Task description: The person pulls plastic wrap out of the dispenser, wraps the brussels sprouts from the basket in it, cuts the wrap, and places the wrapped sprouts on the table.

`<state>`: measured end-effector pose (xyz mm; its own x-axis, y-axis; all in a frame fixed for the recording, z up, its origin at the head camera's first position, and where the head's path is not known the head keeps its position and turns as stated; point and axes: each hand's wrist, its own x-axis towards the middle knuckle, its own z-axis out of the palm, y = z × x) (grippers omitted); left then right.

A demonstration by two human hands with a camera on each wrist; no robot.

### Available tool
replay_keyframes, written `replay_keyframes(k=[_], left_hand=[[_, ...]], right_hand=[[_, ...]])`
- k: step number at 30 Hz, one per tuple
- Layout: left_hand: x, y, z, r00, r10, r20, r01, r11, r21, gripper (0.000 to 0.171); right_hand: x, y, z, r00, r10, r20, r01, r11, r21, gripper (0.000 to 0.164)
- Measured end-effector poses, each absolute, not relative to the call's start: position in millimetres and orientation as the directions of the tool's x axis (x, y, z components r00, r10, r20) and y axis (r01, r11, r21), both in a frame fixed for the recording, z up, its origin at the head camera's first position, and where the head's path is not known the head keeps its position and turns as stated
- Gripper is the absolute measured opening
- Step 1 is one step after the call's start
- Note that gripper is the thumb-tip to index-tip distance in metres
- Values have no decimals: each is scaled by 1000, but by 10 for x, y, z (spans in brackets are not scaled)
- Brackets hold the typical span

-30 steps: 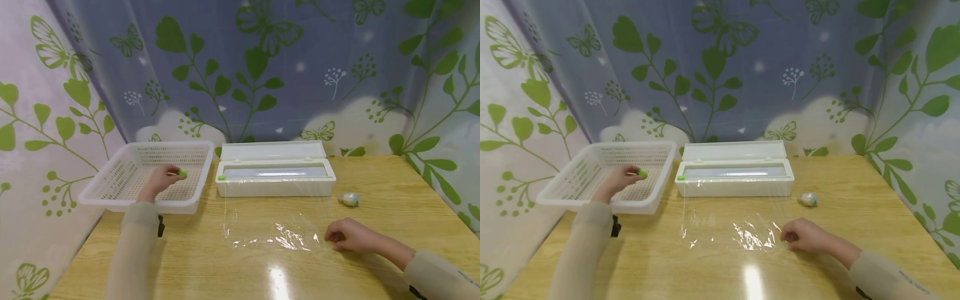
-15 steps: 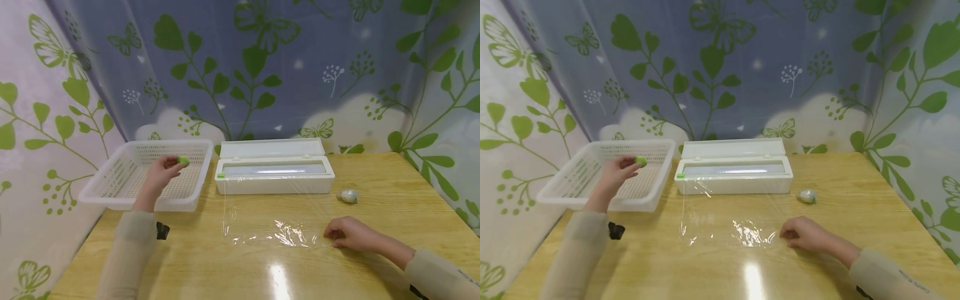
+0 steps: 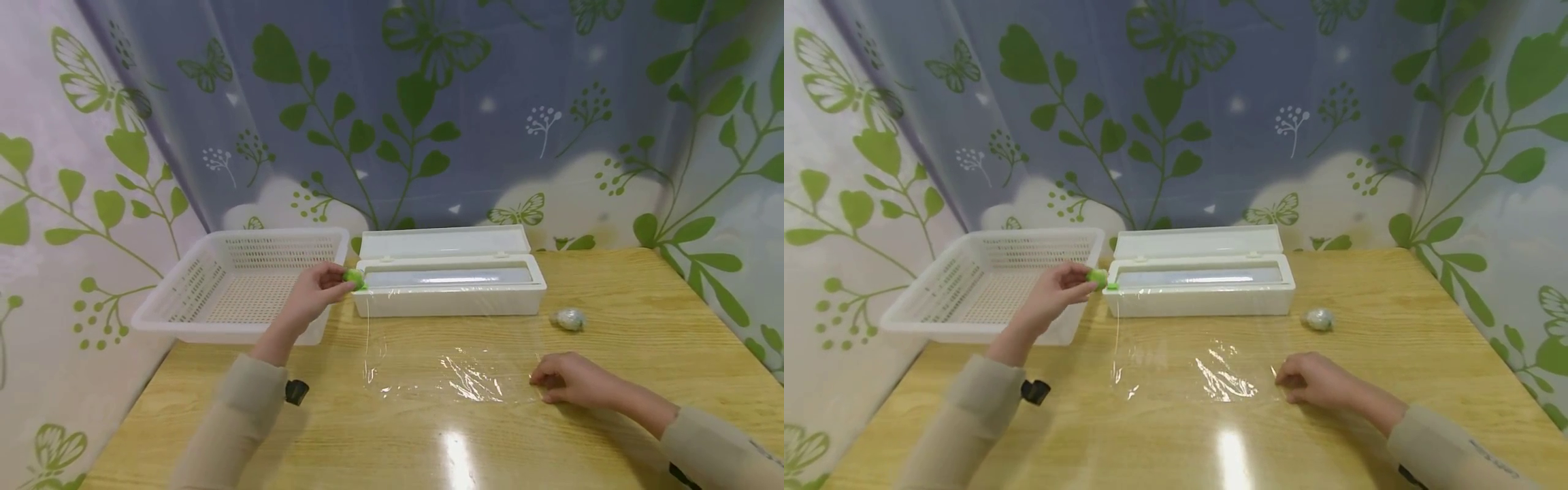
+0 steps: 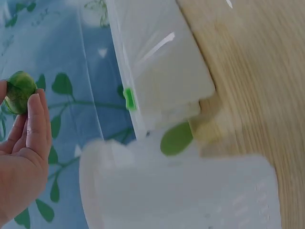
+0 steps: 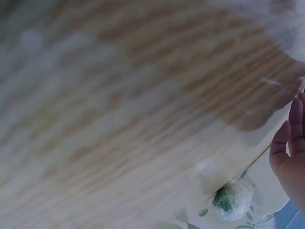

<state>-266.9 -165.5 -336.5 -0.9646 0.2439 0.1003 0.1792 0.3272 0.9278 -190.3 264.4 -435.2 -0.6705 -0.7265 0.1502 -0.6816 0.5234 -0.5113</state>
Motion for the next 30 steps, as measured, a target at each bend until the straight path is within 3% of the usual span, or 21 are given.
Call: replay_keyframes(k=[11,20,30], left_hand=[[-2573,-1250,-3580,-917,387,95,248,368,896,38],[-2525,-973,-3807,-882,472,4,241,442,864,33],[-2521,-717,-4030,-791,611,-33,280,409,868,30]], right_hand=[[-1915,2666,-4381,-674,-724,148,-658,497,-566,18],[-1906,2647,-4355,-693,-713,106,-630,527,-570,19],[-1899,2627,-4321,-708,-703,71,-609,556,-565,20]])
